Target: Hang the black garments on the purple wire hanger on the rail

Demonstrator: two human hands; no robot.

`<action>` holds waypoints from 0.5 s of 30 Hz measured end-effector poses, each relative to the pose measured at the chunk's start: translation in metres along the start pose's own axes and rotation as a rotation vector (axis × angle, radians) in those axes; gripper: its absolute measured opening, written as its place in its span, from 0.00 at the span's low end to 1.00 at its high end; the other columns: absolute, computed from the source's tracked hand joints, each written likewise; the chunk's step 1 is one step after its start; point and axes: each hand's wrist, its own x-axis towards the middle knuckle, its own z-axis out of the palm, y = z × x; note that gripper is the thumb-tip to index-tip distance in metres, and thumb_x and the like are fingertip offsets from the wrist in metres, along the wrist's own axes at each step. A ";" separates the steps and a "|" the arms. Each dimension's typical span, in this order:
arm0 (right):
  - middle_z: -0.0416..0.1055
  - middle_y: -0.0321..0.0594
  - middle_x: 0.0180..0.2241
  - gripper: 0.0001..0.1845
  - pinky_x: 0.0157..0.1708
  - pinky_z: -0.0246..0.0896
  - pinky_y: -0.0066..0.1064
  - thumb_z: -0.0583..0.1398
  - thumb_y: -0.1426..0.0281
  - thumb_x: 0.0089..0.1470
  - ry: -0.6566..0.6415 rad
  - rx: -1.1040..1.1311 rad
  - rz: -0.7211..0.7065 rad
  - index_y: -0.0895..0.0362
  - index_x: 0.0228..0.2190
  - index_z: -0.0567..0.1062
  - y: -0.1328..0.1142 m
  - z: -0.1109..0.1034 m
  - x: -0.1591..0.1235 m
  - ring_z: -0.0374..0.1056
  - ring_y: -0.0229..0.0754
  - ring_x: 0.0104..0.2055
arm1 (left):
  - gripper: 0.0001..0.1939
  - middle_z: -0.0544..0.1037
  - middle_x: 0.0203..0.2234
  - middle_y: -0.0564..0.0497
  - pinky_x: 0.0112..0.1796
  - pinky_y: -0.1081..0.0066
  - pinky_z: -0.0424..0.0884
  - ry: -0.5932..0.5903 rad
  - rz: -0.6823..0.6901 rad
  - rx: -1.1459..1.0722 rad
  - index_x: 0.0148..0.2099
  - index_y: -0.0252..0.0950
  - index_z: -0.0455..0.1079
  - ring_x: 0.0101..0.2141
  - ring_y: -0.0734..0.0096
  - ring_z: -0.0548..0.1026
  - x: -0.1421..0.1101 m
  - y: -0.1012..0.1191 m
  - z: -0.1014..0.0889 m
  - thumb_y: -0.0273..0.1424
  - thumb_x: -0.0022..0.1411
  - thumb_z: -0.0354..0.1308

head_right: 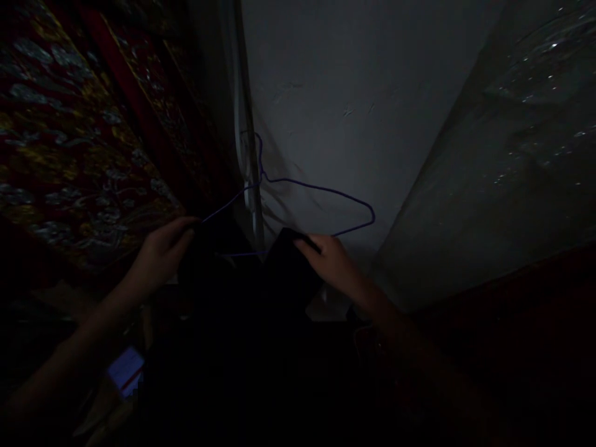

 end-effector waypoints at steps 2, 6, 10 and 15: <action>0.79 0.40 0.31 0.17 0.34 0.67 0.34 0.56 0.59 0.63 -0.026 -0.012 -0.078 0.56 0.34 0.80 -0.004 0.010 -0.008 0.74 0.45 0.33 | 0.19 0.81 0.48 0.48 0.50 0.66 0.71 0.041 0.098 -0.009 0.57 0.36 0.72 0.47 0.61 0.78 0.013 0.007 0.006 0.35 0.70 0.49; 0.81 0.45 0.43 0.17 0.43 0.70 0.39 0.56 0.65 0.62 0.383 -0.117 -0.160 0.54 0.47 0.80 -0.003 0.004 -0.021 0.77 0.49 0.42 | 0.20 0.80 0.48 0.46 0.52 0.64 0.71 0.020 0.214 0.080 0.58 0.35 0.72 0.47 0.61 0.78 0.029 0.003 0.009 0.29 0.70 0.46; 0.80 0.48 0.43 0.19 0.36 0.71 0.38 0.62 0.61 0.58 0.755 -0.106 -0.045 0.55 0.48 0.79 0.004 -0.038 -0.014 0.76 0.48 0.38 | 0.19 0.79 0.47 0.43 0.50 0.61 0.72 0.048 0.231 0.158 0.56 0.34 0.73 0.46 0.59 0.77 0.033 -0.011 -0.001 0.28 0.70 0.45; 0.74 0.40 0.20 0.23 0.19 0.65 0.32 0.72 0.49 0.40 0.113 0.339 0.307 0.56 0.24 0.78 0.009 -0.071 0.011 0.69 0.43 0.21 | 0.15 0.78 0.45 0.46 0.52 0.61 0.70 0.094 0.174 0.079 0.52 0.38 0.73 0.47 0.60 0.76 0.036 -0.027 -0.010 0.33 0.70 0.48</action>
